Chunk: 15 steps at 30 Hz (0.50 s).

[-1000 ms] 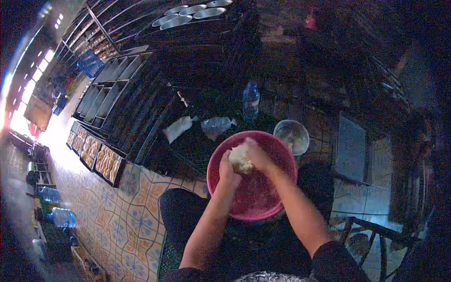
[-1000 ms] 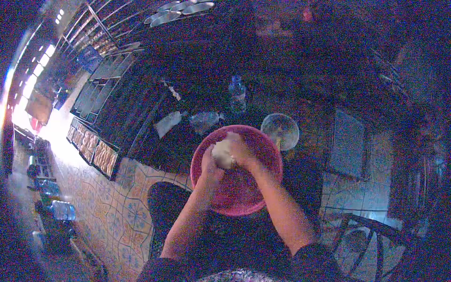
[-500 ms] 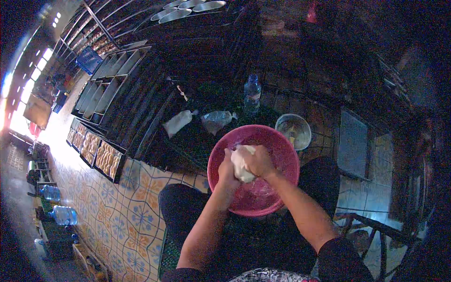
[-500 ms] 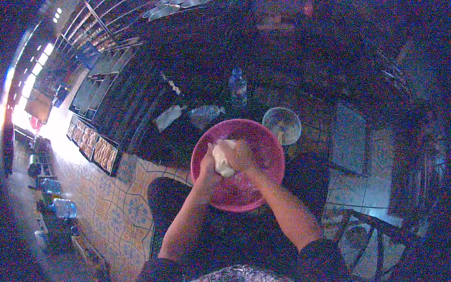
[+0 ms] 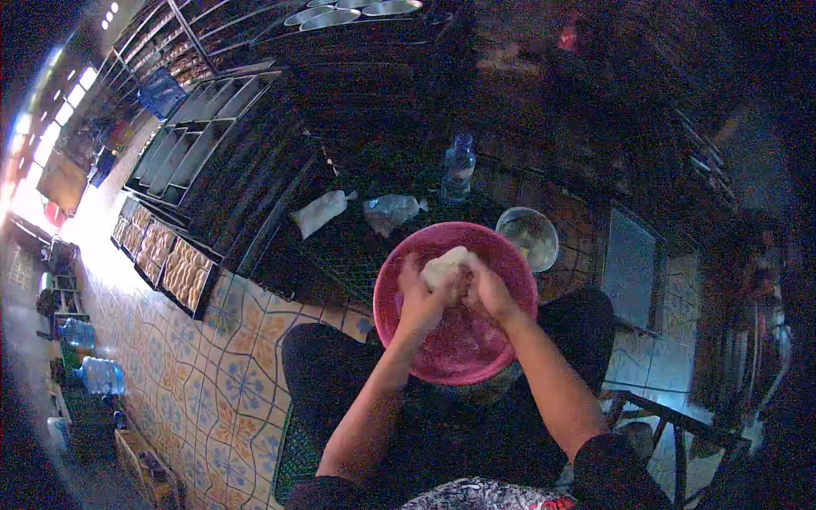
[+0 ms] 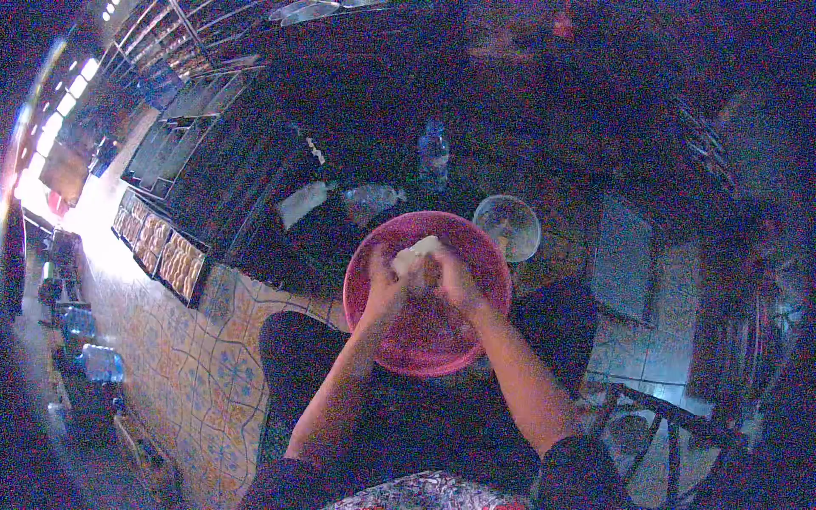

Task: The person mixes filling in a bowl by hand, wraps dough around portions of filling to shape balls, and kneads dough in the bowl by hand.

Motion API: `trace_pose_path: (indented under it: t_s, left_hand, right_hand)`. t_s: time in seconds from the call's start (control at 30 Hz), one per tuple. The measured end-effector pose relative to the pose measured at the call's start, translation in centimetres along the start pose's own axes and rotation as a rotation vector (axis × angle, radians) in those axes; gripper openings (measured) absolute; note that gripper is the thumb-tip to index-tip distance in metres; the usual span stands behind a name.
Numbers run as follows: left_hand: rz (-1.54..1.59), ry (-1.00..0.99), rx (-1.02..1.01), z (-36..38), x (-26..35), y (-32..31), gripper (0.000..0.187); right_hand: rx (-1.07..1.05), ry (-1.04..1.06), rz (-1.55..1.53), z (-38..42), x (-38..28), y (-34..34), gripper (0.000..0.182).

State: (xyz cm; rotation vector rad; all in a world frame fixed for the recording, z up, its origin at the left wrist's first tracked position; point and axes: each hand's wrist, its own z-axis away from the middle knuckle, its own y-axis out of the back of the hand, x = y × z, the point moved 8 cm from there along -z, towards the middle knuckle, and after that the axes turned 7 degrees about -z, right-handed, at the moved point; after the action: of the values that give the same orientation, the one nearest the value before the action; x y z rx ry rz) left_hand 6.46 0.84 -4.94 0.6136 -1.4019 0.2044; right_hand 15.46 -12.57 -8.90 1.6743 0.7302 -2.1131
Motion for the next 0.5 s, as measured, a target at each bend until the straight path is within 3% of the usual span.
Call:
trace_pose_path:
  t_s: [0.03,0.1,0.13,0.17,0.23,0.33,0.4,0.43,0.5]
  left_hand:
    - [-0.002,0.003,0.002,0.2,0.3,0.3,0.104]
    - [-0.19,0.036,-0.142,0.3,0.1,-0.5,0.087]
    - [0.11,0.015,-0.228,0.1,0.4,-1.5,0.071]
    - [0.107,0.019,-0.229,0.1,0.2,-1.4,0.071]
    - [0.097,0.234,-0.089,0.6,-0.2,0.0,0.058]
    - [0.295,0.339,-0.092,1.0,1.4,0.5,0.053]
    - [0.272,0.347,-0.027,0.0,-0.2,0.9,0.052]
    - [0.249,0.349,0.028,-0.6,-0.7,1.3,0.051]
    - [0.196,0.296,0.039,-1.2,-0.9,1.0,0.051]
  right_hand:
    - [-0.003,-0.002,-0.002,0.7,-1.5,-0.9,0.049]
    - [-0.09,-0.108,-0.167,2.6,-3.2,-3.1,0.037]
    - [-0.09,-0.113,-0.173,2.8,-2.6,-3.5,0.037]
    - [-0.103,-0.143,-0.204,3.1,-1.9,-4.0,0.035]
    - [-0.119,-0.175,-0.228,3.4,-2.1,-4.6,0.034]
    - [-0.149,-0.13,-0.108,4.3,-5.2,-5.2,0.031]
    - [-0.164,-0.407,-0.379,5.0,-4.9,-5.5,0.037]
    - [-0.16,-0.402,-0.381,4.1,-4.6,-4.8,0.037]
    - [-0.25,-0.022,0.304,2.0,-6.0,-3.5,0.043]
